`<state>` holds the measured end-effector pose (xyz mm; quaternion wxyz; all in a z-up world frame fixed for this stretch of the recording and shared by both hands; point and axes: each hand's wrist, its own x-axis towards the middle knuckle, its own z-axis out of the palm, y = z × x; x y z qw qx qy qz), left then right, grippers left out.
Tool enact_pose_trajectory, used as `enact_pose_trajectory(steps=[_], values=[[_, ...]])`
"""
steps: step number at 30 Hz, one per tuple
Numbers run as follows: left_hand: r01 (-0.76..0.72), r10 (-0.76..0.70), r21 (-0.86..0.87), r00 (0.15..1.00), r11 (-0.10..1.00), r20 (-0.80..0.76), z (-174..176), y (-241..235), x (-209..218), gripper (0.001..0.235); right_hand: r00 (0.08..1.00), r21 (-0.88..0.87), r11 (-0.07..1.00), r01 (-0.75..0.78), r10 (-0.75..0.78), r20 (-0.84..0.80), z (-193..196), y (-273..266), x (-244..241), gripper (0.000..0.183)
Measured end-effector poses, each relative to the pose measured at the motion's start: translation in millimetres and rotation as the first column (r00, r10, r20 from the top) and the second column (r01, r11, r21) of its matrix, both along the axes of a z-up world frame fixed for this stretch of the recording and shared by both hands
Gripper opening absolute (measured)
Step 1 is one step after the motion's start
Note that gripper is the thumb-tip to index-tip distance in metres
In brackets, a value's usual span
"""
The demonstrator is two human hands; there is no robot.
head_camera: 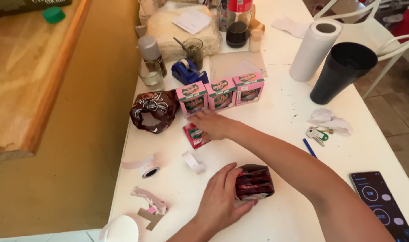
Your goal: Packing small sachets into pink cardboard boxes and closing them.
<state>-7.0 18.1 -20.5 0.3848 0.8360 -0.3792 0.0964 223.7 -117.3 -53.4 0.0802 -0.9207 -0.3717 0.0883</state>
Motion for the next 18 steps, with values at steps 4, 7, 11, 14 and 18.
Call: enact_pose_trajectory(steps=[4,7,11,14,18], values=[[-0.018,0.017,0.04,1.0,0.999,0.02,-1,-1,2,0.069,0.993,-0.015,0.995,0.097,-0.098,-0.068,43,-6,-28,0.045],[-0.01,0.009,0.071,1.0,0.997,0.003,0,-2,5,0.067,0.975,0.087,0.973,0.216,-0.211,-0.065,79,-36,-72,0.024],[-0.037,0.034,0.061,0.998,0.997,0.049,-4,-6,5,0.066,0.91,0.222,0.885,0.41,-0.383,-0.157,134,-74,-152,0.013],[-0.048,0.047,0.018,0.994,0.999,0.094,-8,-7,3,0.071,0.891,0.481,0.752,0.451,-0.41,-0.195,133,-96,-195,0.009],[-0.113,0.112,0.0,0.988,0.994,0.107,-10,-8,2,0.071,0.916,0.524,0.772,0.361,-0.399,-0.044,105,-112,-223,0.005]])
